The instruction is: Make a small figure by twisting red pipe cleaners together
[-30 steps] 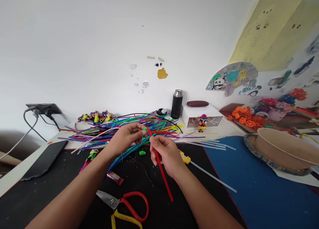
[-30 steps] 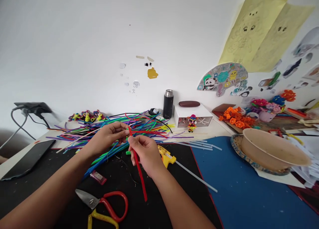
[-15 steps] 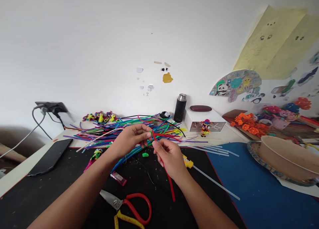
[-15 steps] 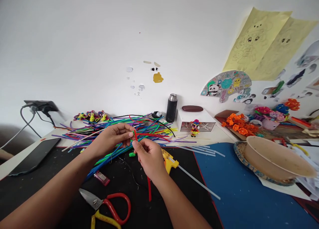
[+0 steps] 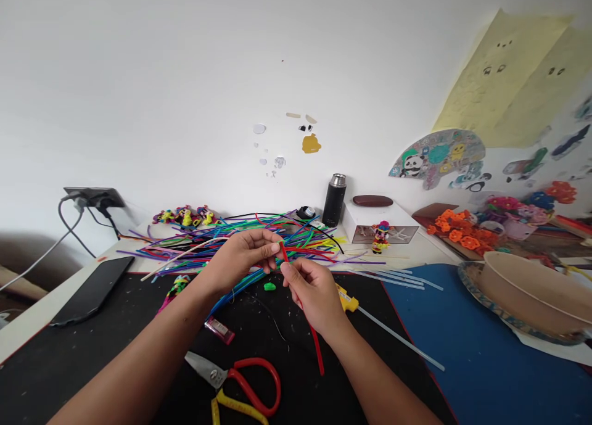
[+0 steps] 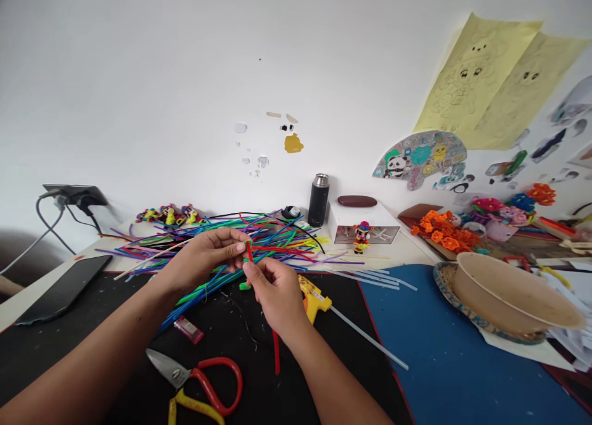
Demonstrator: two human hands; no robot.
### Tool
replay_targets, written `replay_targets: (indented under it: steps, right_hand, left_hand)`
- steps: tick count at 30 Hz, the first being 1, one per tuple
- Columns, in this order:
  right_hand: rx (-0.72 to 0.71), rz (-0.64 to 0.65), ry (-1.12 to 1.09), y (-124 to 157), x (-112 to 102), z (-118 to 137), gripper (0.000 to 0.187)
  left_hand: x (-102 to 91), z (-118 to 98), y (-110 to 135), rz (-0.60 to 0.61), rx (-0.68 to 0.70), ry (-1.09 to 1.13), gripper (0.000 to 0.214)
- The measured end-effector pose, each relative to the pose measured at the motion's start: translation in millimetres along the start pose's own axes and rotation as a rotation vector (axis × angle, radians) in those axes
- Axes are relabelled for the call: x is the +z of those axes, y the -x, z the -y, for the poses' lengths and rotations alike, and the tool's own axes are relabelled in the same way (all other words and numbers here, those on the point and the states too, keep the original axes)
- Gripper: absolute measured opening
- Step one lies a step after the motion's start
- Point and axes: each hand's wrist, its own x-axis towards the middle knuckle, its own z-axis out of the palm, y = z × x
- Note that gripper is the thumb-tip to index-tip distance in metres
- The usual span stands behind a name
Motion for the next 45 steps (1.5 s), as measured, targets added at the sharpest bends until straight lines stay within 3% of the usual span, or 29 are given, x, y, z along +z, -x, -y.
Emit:
replay_targets:
  steps: [15, 34, 45]
  right_hand:
    - [0.011, -0.002, 0.003, 0.3, 0.1, -2.0, 0.054]
    - [0.073, 0.054, -0.026, 1.4, 3.1, 3.2, 0.055]
    - [0.077, -0.004, -0.103, -1.2, 3.3, 1.7, 0.049]
  left_hand:
    - [3.0, -2.3, 3.2, 0.003, -0.006, 0.057, 0.040]
    - [5.2, 2.4, 2.3, -0.116, -0.048, 0.150, 0.034]
    - [9.0, 1.1, 3.1, -0.131, -0.058, 0.178, 0.037]
